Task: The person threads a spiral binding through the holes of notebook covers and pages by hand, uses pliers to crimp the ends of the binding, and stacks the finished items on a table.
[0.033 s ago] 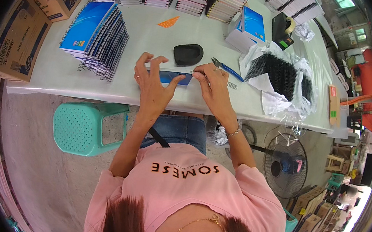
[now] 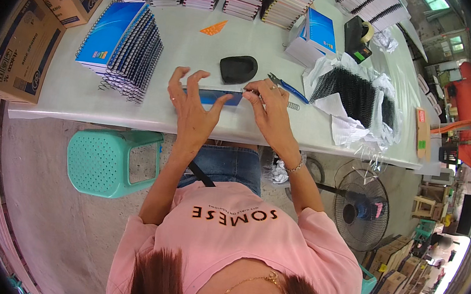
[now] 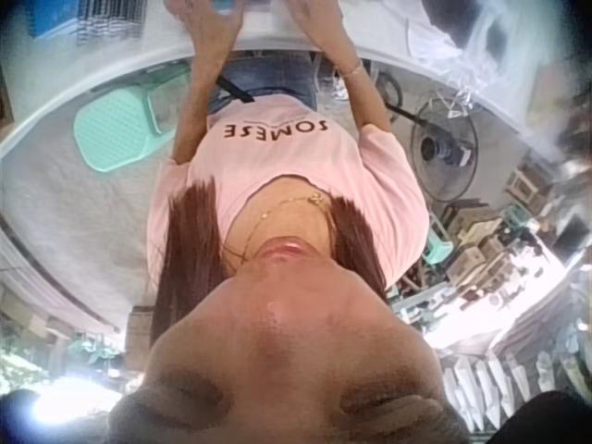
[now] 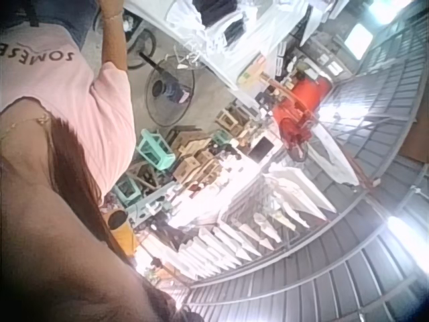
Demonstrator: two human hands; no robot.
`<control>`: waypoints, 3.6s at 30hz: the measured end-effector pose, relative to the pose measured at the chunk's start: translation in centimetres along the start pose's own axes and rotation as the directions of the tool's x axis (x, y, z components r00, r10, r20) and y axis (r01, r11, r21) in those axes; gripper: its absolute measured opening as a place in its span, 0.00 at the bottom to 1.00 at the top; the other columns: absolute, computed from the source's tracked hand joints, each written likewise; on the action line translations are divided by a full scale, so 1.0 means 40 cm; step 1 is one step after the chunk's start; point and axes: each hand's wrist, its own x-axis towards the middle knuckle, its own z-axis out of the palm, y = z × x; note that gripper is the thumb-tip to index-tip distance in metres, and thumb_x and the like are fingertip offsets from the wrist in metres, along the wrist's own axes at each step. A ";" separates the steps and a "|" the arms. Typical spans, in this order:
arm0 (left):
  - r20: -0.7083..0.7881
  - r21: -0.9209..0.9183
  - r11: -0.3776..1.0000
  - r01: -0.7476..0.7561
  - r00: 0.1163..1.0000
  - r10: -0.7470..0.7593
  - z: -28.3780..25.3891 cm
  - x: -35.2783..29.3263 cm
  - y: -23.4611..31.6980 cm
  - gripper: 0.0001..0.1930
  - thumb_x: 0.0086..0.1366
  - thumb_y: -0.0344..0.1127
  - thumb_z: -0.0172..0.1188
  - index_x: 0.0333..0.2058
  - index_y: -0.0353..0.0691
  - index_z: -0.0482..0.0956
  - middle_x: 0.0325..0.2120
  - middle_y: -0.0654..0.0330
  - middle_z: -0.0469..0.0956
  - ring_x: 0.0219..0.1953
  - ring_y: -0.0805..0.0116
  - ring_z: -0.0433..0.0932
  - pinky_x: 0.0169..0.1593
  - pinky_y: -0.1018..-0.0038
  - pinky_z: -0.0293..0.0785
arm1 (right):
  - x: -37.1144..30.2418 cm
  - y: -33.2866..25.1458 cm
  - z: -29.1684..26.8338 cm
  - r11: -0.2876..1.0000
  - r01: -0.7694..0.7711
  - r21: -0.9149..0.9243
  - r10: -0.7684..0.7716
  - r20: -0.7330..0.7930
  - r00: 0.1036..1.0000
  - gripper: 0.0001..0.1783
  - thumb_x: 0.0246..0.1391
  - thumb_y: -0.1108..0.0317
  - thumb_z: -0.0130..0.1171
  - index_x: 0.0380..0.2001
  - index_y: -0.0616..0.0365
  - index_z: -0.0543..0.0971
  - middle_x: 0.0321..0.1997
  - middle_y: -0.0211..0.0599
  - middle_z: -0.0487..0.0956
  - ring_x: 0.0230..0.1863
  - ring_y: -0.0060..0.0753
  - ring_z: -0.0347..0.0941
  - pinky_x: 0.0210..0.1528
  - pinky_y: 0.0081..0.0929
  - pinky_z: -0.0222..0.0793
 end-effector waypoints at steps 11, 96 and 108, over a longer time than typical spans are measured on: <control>0.246 -0.181 0.981 0.064 0.969 -0.018 -0.049 0.008 -0.077 0.32 0.41 0.39 0.78 0.40 0.39 0.66 0.40 0.53 0.60 0.45 0.52 0.64 0.50 0.61 0.65 | 0.089 0.103 0.060 0.999 -0.017 -0.039 0.020 0.077 0.997 0.22 0.55 0.58 0.62 0.49 0.56 0.72 0.46 0.44 0.74 0.51 0.46 0.66 0.52 0.37 0.64; 0.604 -0.550 0.728 0.409 0.797 0.009 -0.034 0.039 -0.130 0.34 0.50 0.36 0.72 0.55 0.44 0.63 0.48 0.62 0.63 0.57 0.67 0.60 0.62 0.72 0.53 | 0.084 0.057 -0.067 0.838 -0.517 0.173 0.357 0.542 0.761 0.36 0.63 0.36 0.39 0.34 0.65 0.75 0.26 0.42 0.75 0.28 0.30 0.69 0.34 0.25 0.65; 0.612 -0.544 0.731 0.412 0.791 0.010 -0.039 0.039 -0.132 0.34 0.50 0.37 0.72 0.54 0.44 0.63 0.48 0.62 0.64 0.57 0.67 0.61 0.62 0.71 0.52 | 0.064 0.029 -0.034 0.866 -0.446 0.224 0.292 0.498 0.816 0.31 0.60 0.46 0.53 0.19 0.65 0.74 0.21 0.34 0.72 0.26 0.26 0.66 0.30 0.26 0.61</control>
